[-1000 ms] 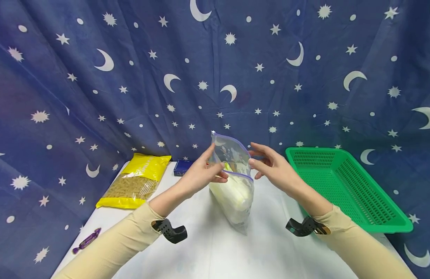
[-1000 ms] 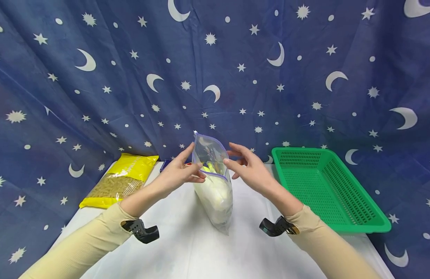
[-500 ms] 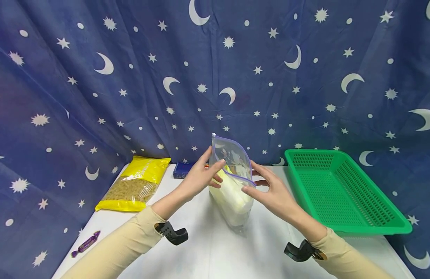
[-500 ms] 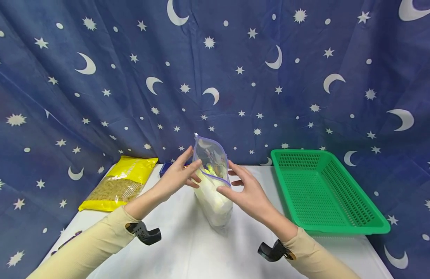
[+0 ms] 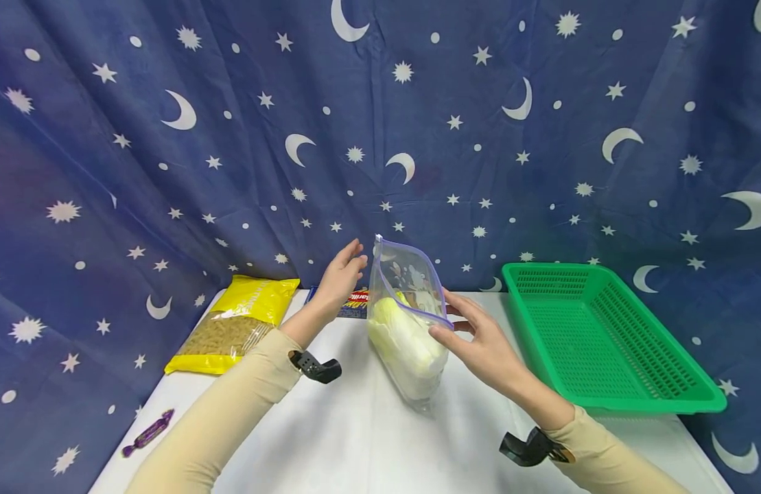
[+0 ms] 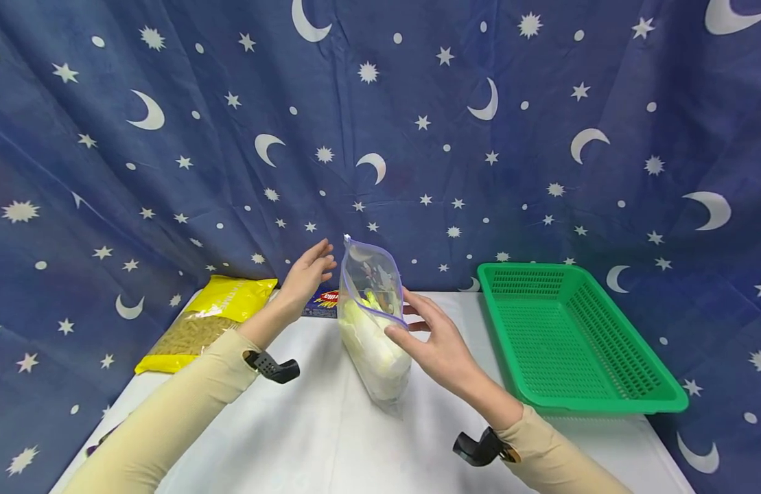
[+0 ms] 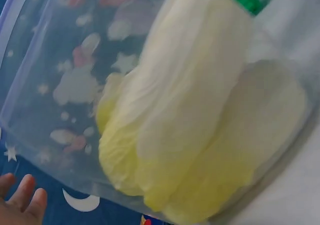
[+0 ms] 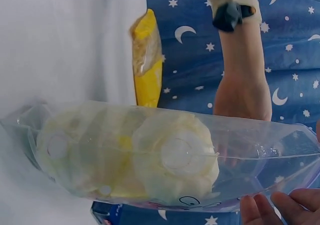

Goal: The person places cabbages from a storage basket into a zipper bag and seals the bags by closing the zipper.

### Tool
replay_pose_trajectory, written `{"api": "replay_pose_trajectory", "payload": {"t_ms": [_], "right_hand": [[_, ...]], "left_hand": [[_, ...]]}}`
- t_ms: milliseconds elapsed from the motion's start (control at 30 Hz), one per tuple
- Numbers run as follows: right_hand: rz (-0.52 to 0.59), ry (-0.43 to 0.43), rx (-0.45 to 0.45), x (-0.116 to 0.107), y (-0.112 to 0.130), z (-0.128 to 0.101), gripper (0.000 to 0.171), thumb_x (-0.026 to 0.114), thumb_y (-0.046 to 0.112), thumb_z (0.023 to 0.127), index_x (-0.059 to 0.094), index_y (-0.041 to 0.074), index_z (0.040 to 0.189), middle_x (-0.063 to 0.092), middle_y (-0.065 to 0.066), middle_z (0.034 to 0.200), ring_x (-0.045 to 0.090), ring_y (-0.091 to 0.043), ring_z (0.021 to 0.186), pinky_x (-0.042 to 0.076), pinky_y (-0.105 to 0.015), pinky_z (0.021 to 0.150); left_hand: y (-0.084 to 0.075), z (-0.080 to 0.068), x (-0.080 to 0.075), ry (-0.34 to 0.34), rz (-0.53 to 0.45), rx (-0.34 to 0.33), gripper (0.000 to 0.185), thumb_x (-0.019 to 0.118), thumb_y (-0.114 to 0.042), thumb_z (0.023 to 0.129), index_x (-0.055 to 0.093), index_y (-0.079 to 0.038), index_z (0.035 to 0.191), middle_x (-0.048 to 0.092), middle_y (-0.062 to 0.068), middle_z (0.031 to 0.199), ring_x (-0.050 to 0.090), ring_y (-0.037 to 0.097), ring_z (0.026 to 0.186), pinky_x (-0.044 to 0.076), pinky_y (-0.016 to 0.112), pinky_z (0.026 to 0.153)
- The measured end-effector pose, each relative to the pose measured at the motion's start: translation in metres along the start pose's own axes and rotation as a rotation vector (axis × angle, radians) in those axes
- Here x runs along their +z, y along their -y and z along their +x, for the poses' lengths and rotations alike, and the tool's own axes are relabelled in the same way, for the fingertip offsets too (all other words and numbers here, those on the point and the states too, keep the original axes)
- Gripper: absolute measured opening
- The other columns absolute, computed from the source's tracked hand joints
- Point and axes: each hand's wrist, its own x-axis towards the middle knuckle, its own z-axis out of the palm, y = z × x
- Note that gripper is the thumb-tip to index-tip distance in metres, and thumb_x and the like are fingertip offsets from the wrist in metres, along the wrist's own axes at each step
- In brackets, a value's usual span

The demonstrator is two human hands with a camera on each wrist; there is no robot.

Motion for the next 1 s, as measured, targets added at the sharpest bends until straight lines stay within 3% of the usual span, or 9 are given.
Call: {"api": "replay_pose_trajectory", "payload": {"t_ms": [167,300,500,633,833,1000], "right_hand": [[0.008,-0.015,-0.004,0.000,0.000,-0.002,0.063,0.073,0.025,0.097,0.048,0.009,0.153,0.055,-0.010,0.143,0.056,-0.028,0.127,0.053,-0.031,0.097],[0.047,-0.015,-0.033,0.001,-0.001,-0.003,0.058,0.070,0.022,0.099,0.049,0.007,0.152,0.055,-0.012,0.144,0.054,-0.031,0.129,0.052,-0.025,0.095],[0.071,-0.024,-0.027,-0.004,-0.004,-0.006,0.052,0.064,0.020,0.103,0.050,0.006,0.151,0.054,-0.011,0.147,0.053,-0.030,0.127,0.052,-0.021,0.088],[0.091,-0.030,0.000,-0.008,-0.008,-0.008,0.047,0.058,0.023,0.106,0.052,0.007,0.150,0.054,-0.009,0.147,0.058,-0.028,0.126,0.052,-0.020,0.092],[0.092,-0.051,0.007,-0.018,-0.014,-0.006,0.043,0.050,0.025,0.110,0.055,0.006,0.148,0.058,-0.011,0.144,0.059,-0.031,0.127,0.049,-0.035,0.104],[0.094,-0.103,0.039,-0.025,-0.020,0.000,0.043,0.048,0.025,0.110,0.055,0.001,0.146,0.061,-0.015,0.140,0.060,-0.029,0.125,0.047,-0.023,0.102]], "left_hand": [[-0.001,0.024,0.005,0.067,-0.022,-0.009,0.061,0.041,-0.025,0.110,0.018,-0.009,0.164,0.030,0.010,0.166,0.036,0.029,0.148,0.031,0.042,0.120],[-0.003,0.032,0.010,0.097,-0.010,-0.032,0.058,0.041,-0.028,0.111,0.022,-0.012,0.164,0.030,0.008,0.166,0.036,0.026,0.148,0.032,0.040,0.120],[-0.002,0.032,0.012,0.078,0.001,-0.019,0.053,0.043,-0.030,0.111,0.033,-0.014,0.161,0.039,0.007,0.161,0.043,0.025,0.143,0.038,0.040,0.116],[0.002,0.030,0.007,0.045,0.001,-0.003,0.050,0.045,-0.030,0.111,0.041,-0.010,0.157,0.048,0.011,0.153,0.048,0.025,0.138,0.041,0.041,0.113],[0.006,0.022,-0.002,0.001,-0.045,0.024,0.038,0.050,-0.026,0.110,0.057,-0.003,0.139,0.060,0.013,0.136,0.055,0.026,0.128,0.044,0.041,0.111],[0.009,0.016,-0.007,-0.021,-0.047,0.030,0.032,0.055,-0.027,0.108,0.060,-0.002,0.129,0.062,0.012,0.129,0.057,0.024,0.126,0.046,0.038,0.109]]}}
